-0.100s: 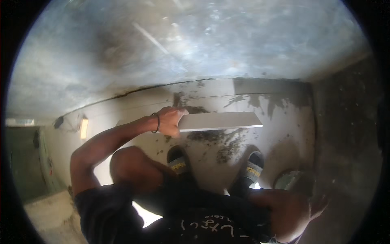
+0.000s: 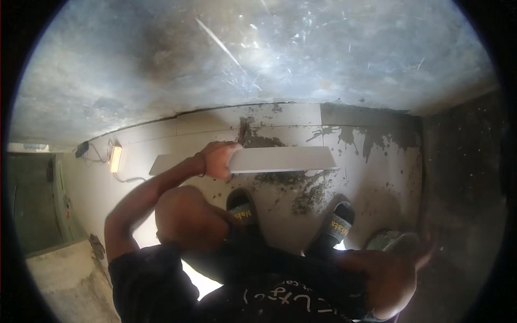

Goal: The person installs a tile along the base of a wall by positioning the tile piece into place, pressing it by hand, and tapping it with a mallet.

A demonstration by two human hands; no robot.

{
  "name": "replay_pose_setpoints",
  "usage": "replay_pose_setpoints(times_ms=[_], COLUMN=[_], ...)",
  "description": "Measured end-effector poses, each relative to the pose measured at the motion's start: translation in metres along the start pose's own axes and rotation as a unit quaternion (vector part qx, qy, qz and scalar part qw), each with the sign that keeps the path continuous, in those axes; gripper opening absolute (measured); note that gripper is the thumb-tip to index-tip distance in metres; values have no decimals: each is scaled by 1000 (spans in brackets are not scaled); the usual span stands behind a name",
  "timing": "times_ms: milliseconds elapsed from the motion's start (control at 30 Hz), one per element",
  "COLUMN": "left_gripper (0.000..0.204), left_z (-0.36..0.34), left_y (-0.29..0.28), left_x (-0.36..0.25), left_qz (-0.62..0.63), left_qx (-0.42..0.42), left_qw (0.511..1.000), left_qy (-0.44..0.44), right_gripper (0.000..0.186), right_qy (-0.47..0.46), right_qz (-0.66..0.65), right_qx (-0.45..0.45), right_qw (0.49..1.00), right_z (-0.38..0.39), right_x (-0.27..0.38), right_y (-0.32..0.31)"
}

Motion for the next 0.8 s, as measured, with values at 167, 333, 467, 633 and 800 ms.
replay_pose_setpoints(times_ms=[167,333,467,633,800], left_gripper=[63,72,80,87,70], left_z=[97,185,210,192,181], left_y=[25,81,122,127,129], left_x=[15,0,-9,-22,-43], left_qz=[11,-8,-1,9,24], left_qx=[-235,-329,-353,-392,-319], left_qw=[972,935,916,904,903], left_qy=[-26,-134,-193,-167,-288], right_gripper=[76,88,95,88,80], right_qy=[-356,-452,-489,-697,-635], right_qz=[37,50,-216,-77,63], right_qx=[295,491,502,376,324], right_qw=[886,743,680,606,699], right_z=[18,33,34,48,-64], right_x=[194,279,327,336,339], right_y=[161,269,304,356,383])
Point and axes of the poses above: each hand's wrist, its own z-axis away from the middle knuckle, its own y-axis out of the palm, x = y × z, the point moved 8 cm from there along -z, towards the middle knuckle
